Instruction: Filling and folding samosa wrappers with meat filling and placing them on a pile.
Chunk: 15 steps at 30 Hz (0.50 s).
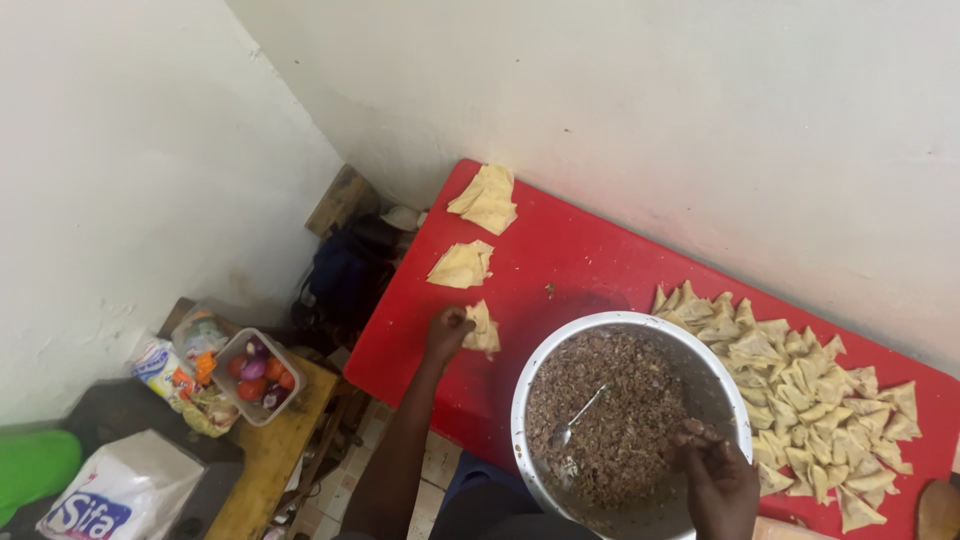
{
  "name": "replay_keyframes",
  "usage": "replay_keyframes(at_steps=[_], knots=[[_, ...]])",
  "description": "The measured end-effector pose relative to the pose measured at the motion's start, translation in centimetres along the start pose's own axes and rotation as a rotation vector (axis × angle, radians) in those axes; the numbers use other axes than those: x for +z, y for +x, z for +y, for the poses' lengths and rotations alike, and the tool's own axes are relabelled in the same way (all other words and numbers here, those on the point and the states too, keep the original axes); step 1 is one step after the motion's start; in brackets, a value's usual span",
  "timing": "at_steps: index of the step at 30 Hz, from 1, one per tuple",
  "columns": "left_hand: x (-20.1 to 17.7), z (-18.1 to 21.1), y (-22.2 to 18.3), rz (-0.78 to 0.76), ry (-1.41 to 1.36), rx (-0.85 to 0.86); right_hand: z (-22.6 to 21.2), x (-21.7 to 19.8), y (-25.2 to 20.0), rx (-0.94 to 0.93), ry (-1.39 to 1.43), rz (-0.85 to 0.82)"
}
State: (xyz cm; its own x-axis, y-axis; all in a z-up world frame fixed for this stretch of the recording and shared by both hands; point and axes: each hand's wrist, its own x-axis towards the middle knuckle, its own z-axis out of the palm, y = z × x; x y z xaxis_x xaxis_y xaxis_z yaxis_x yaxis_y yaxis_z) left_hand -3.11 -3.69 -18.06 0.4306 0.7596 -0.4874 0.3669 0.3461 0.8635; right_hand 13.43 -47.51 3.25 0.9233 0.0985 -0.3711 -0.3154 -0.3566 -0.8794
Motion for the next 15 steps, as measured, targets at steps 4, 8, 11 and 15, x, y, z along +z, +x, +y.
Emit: replay_keyframes(at_steps=[4,8,11,15], knots=[[-0.2,-2.3,0.7,-0.138,0.027,0.012,-2.9,1.3,-1.1,0.028,-0.140,-0.004],[-0.9,-0.7,3.8,0.052,0.406,0.327,-4.0,2.1,-1.9,0.050,-0.190,-0.020],[-1.4,2.6,6.8,0.465,0.728,0.378,-4.3,2.0,-2.2,0.079,-0.331,-0.021],[-1.9,3.1,10.3,0.429,0.842,0.212,-1.9,1.0,-1.9,0.057,-0.234,-0.020]])
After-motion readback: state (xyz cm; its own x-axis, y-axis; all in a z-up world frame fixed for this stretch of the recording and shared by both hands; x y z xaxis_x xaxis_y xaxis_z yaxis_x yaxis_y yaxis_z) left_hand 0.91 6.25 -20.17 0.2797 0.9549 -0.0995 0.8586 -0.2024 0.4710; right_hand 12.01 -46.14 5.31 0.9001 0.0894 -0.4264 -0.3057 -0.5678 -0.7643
